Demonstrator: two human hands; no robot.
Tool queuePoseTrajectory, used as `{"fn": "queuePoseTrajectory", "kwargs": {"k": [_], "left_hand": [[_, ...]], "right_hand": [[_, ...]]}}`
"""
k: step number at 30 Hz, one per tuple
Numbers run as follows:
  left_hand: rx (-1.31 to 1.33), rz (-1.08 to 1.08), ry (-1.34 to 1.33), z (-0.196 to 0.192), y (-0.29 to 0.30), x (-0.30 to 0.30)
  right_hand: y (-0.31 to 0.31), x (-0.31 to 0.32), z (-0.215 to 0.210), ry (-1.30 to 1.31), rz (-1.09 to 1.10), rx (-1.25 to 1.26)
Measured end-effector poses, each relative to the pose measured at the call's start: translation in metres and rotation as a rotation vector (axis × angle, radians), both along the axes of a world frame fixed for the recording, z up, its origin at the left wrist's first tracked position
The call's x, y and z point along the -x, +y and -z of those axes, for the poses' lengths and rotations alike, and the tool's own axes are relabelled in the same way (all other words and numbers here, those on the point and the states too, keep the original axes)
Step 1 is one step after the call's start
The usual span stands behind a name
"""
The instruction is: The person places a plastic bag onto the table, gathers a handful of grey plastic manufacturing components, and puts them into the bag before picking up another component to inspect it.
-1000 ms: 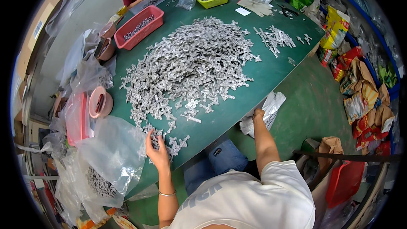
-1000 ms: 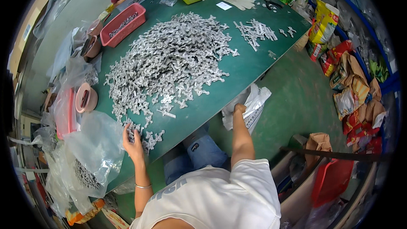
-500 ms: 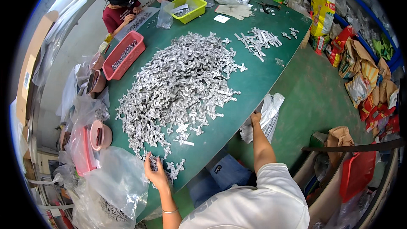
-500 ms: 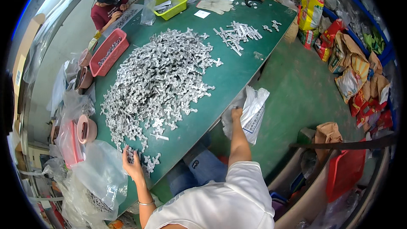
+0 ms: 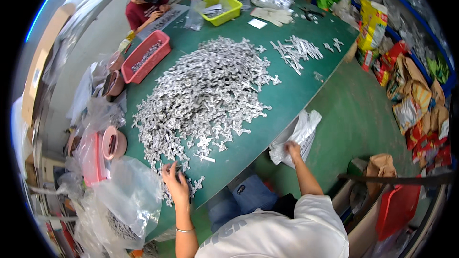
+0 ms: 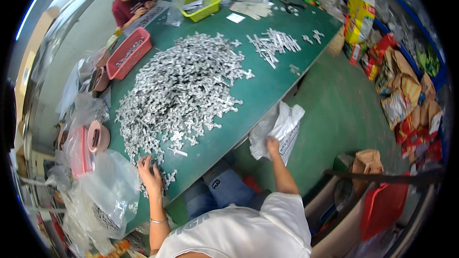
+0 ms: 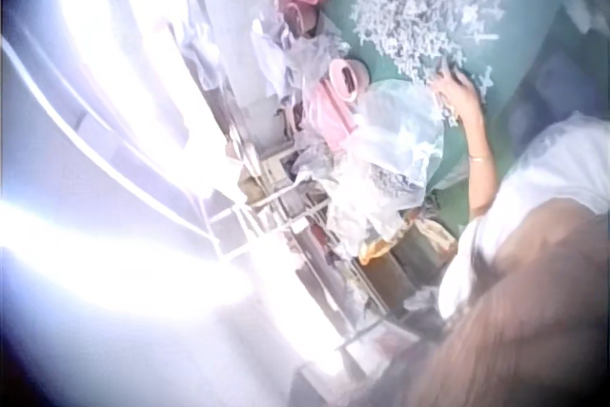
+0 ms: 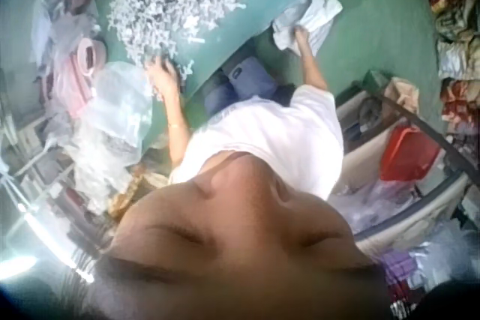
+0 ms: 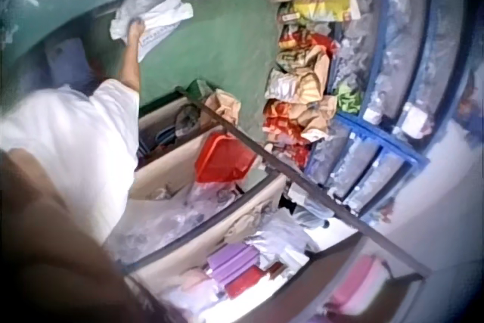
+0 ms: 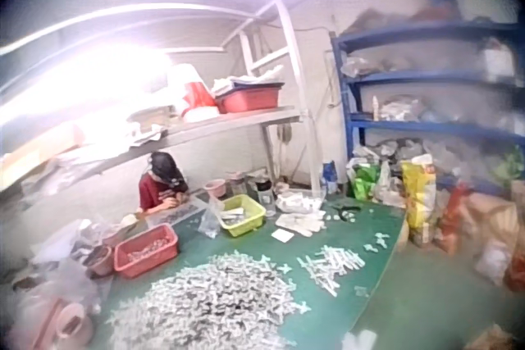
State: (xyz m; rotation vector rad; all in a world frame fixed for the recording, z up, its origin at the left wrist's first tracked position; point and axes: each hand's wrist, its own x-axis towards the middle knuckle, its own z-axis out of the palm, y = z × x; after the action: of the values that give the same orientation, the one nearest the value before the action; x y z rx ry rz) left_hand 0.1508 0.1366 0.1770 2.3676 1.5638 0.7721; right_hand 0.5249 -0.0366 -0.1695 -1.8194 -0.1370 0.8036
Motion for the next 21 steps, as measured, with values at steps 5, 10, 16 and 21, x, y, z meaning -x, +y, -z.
{"fn": "queuePoseTrajectory", "kwargs": {"k": [5,10,16,21], "left_hand": [[-0.101,-0.040,-0.058,-0.021,-0.028,-0.001],[-0.044,0.244,-0.356,-0.038,-0.109,0.009],[0.759,0.153,-0.163,0.042,-0.186,0.087],[0.890,0.056,-0.043,0.070,-0.216,0.137]], "right_hand": [[-0.076,0.066,-0.076,0.172,-0.629,-0.177],[-0.119,0.126,-0.161,-0.080,-1.016,-0.111],[-0.130,0.140,-0.213,-0.539,-1.182,-0.124],[-0.104,0.160,-0.234,-0.722,-1.236,-0.229]]}}
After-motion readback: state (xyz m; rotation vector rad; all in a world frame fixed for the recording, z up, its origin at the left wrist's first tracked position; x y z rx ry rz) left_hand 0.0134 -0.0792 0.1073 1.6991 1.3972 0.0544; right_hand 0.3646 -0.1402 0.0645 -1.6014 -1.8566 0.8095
